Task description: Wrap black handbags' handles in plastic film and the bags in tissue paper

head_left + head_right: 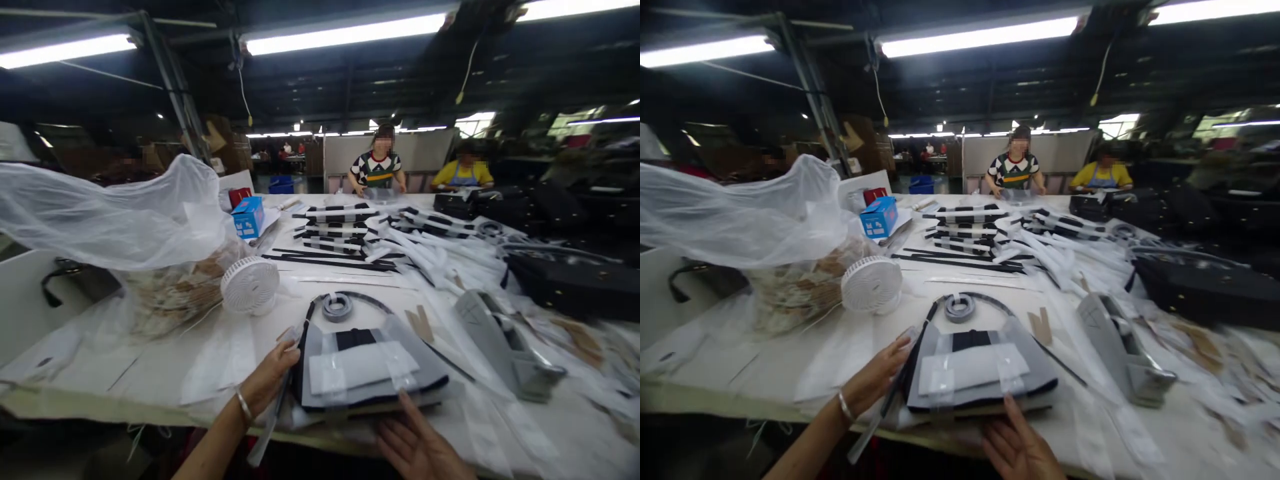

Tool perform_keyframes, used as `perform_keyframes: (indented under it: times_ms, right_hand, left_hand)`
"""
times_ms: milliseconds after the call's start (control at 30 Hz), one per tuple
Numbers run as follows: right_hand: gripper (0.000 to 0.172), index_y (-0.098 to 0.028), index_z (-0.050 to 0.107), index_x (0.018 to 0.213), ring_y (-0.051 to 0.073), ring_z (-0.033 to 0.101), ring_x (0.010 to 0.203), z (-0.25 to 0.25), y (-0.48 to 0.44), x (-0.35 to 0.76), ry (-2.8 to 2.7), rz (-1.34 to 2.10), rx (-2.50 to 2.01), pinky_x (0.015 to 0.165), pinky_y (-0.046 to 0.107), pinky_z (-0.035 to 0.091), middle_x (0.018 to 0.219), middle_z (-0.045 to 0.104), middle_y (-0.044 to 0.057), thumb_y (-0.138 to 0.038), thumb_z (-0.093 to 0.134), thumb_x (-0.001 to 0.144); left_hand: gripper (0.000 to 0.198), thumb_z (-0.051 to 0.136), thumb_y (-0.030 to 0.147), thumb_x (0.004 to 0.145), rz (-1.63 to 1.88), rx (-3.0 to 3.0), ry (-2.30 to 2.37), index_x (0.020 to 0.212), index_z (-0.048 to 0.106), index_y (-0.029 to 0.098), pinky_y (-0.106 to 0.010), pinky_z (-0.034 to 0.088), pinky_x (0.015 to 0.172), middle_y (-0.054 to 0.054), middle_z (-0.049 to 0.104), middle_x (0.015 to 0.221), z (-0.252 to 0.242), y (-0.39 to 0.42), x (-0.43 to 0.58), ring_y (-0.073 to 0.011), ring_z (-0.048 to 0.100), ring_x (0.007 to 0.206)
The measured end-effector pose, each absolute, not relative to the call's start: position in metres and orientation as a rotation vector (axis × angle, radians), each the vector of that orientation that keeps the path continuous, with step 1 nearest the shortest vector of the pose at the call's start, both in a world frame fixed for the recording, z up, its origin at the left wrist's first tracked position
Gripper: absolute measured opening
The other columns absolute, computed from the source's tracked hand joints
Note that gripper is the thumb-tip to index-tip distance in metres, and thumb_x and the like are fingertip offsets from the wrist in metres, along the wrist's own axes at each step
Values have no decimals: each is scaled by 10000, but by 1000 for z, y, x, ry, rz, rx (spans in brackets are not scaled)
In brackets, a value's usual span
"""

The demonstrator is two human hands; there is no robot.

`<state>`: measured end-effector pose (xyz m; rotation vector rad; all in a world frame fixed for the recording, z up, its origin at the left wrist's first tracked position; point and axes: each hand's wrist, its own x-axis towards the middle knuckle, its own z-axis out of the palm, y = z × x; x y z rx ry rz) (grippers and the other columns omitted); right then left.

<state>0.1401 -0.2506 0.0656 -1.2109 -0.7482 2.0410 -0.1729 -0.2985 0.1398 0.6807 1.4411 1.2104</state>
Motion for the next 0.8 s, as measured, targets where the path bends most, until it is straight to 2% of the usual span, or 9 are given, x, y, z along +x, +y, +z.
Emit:
perform_keyframes:
  times_ms: [67, 100, 200, 267, 400, 500, 667, 733, 800]
  right_hand:
    - [1069, -216, 436, 1352, 336, 602, 1177, 83, -244, 131, -411, 2146, -1270, 975, 437, 520, 1109, 685, 141, -721, 800, 483]
    - [1045, -203, 445, 1337, 339, 576, 1210, 94, -242, 127, -342, 2165, -1297, 958, 431, 528, 1147, 665, 159, -701, 810, 494]
    - [880, -196, 480, 1290, 340, 512, 1278, 124, -239, 116, -308, 2168, -1352, 930, 444, 536, 1258, 602, 185, -672, 769, 608]
    - [800, -199, 488, 1278, 344, 543, 1244, 140, -239, 111, -315, 2165, -1360, 914, 462, 538, 1261, 604, 177, -653, 739, 669]
    - [729, -198, 487, 1269, 338, 638, 1102, 156, -234, 100, -276, 2176, -1336, 888, 491, 539, 1168, 661, 147, -612, 723, 718]
    - [691, -213, 482, 1264, 310, 666, 1036, 157, -226, 92, -255, 2147, -1326, 870, 501, 542, 1059, 701, 102, -569, 738, 729]
    - [531, -198, 520, 1157, 222, 697, 773, 151, -211, 89, -283, 2002, -1356, 804, 439, 581, 809, 708, 14, -348, 795, 728]
    - [466, -206, 543, 1083, 197, 682, 688, 152, -205, 91, -319, 1930, -1350, 743, 407, 600, 762, 700, -11, -292, 807, 710]
    - [452, -212, 562, 1031, 194, 677, 657, 156, -198, 94, -355, 1872, -1337, 670, 378, 608, 755, 701, -19, -248, 829, 668]
  left_hand:
    - [706, 778, 532, 681, 1257, 676, 1336, 1262, 561, 194, -420, 374, 1083, -131, 547, 1385, 136, -292, -168, -301, 463, 1321]
    - [686, 793, 502, 676, 1269, 663, 1278, 1241, 577, 180, -411, 409, 1057, -138, 589, 1331, 134, -288, -165, -305, 515, 1273]
    - [676, 814, 414, 674, 1243, 584, 1163, 1256, 571, 171, -398, 518, 917, -129, 687, 1156, 131, -281, -157, -297, 658, 1058]
    - [676, 830, 366, 659, 1221, 543, 1142, 1253, 573, 169, -364, 547, 845, -115, 712, 1085, 132, -278, -155, -271, 691, 954]
    - [611, 842, 327, 637, 1188, 538, 1096, 1172, 618, 134, -310, 547, 809, -106, 730, 1020, 130, -277, -153, -234, 697, 888]
    - [596, 845, 336, 630, 1202, 560, 1068, 1142, 628, 120, -333, 534, 852, -115, 729, 1026, 126, -278, -146, -257, 684, 948]
    - [606, 824, 366, 688, 1279, 608, 992, 1203, 599, 140, -366, 484, 951, -115, 696, 1119, 123, -277, -134, -263, 641, 1049]
    - [569, 795, 406, 730, 1279, 615, 949, 1196, 600, 146, -343, 496, 907, -103, 695, 1084, 123, -274, -133, -232, 654, 974]
    - [534, 739, 489, 775, 1294, 585, 943, 1163, 608, 147, -305, 515, 786, -75, 694, 965, 123, -270, -133, -184, 652, 819]
